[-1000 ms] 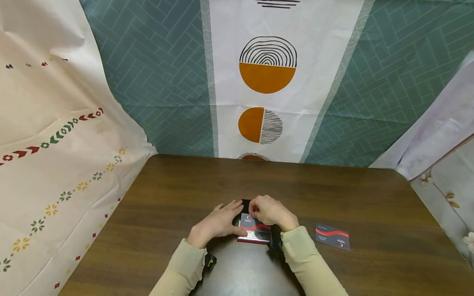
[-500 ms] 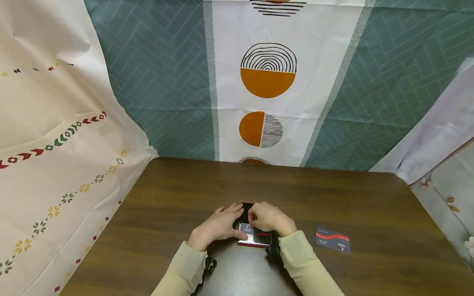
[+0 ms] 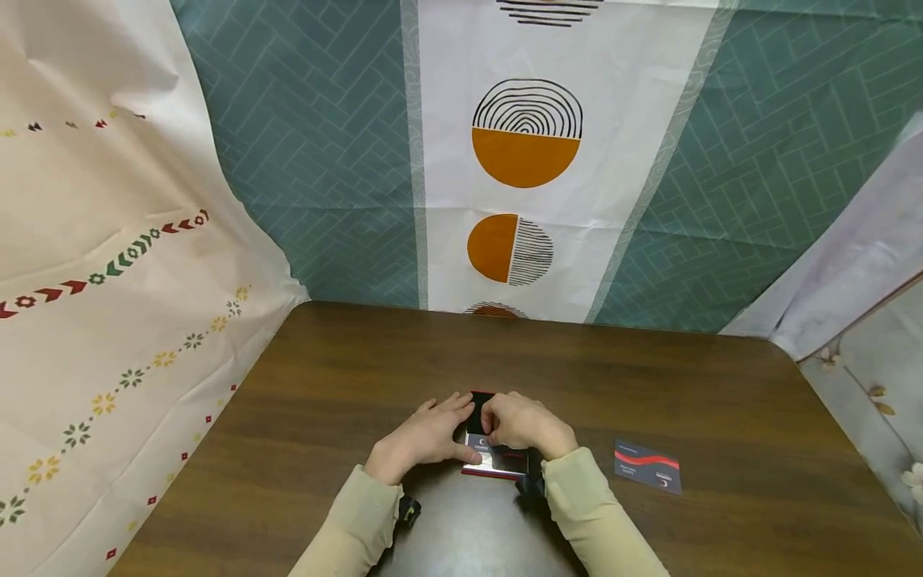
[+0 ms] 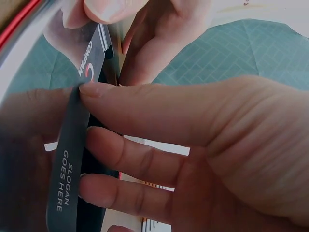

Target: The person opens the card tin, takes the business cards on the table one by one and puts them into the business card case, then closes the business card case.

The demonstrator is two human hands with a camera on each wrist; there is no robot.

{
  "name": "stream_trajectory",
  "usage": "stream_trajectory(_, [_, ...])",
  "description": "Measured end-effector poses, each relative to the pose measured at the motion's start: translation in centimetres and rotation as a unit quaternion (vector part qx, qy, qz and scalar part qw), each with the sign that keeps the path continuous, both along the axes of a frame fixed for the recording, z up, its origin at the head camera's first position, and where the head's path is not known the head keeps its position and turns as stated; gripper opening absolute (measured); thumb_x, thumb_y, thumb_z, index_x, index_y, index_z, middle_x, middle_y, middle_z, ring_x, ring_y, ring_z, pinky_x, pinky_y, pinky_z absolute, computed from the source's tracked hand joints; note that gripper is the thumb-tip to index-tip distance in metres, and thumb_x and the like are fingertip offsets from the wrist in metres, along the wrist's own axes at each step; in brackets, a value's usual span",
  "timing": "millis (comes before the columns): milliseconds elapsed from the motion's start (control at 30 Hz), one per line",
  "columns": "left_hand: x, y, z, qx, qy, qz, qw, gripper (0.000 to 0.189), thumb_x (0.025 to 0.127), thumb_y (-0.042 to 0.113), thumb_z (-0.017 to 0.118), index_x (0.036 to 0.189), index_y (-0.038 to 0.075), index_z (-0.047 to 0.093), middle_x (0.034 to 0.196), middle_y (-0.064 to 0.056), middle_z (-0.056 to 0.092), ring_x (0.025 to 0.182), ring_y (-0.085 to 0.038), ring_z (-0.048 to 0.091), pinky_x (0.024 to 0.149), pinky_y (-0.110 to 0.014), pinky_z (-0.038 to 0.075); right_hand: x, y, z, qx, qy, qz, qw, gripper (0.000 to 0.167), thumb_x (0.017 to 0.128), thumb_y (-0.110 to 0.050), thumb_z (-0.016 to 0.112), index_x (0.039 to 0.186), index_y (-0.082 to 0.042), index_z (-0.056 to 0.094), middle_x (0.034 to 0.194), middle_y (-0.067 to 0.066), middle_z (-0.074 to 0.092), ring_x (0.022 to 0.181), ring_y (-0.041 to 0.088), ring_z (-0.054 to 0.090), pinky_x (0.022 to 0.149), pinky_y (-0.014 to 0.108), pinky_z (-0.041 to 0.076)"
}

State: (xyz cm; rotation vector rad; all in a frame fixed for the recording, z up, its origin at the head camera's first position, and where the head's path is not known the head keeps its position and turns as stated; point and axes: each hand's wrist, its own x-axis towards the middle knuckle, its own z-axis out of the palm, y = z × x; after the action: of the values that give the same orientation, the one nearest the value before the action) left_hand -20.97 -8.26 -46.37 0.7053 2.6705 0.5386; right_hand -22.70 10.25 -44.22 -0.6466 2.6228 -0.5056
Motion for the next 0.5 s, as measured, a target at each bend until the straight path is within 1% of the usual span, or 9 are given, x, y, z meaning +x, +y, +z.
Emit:
stream_trajectory(333, [-0.23, 0.01, -0.16, -0.008, 0.000, 0.002, 1.0000, 0.089, 0.083, 0.054, 0.072, 0.151, 0.007, 0.038, 0.159, -0.005, 0.028, 0.147, -0.025, 0.017, 0.115, -0.054, 0.015, -0.03, -0.09, 0.19, 0.005, 0.007, 0.004, 1.0000, 0.019, 0.080, -0.017, 0.081, 0.081, -0.018, 0.062, 0.070, -0.006, 0.055, 0.063, 0.012, 0.051, 0.060, 0.034, 0.044])
stream_trajectory(500, [-0.19, 0.07, -0.15, -0.006, 0.004, -0.003, 1.0000, 0.089, 0.082, 0.054, 0.072, 0.150, 0.006, 0.039, 0.158, -0.007, 0.029, 0.147, -0.026, 0.018, 0.115, -0.055, 0.016, 0.05, 0.11, 0.20, 0.005, 0.010, -0.003, 0.9999, 0.019, 0.083, -0.022, 0.079, 0.079, -0.020, 0.061, 0.069, -0.006, 0.055, 0.062, 0.012, 0.051, 0.059, 0.034, 0.042])
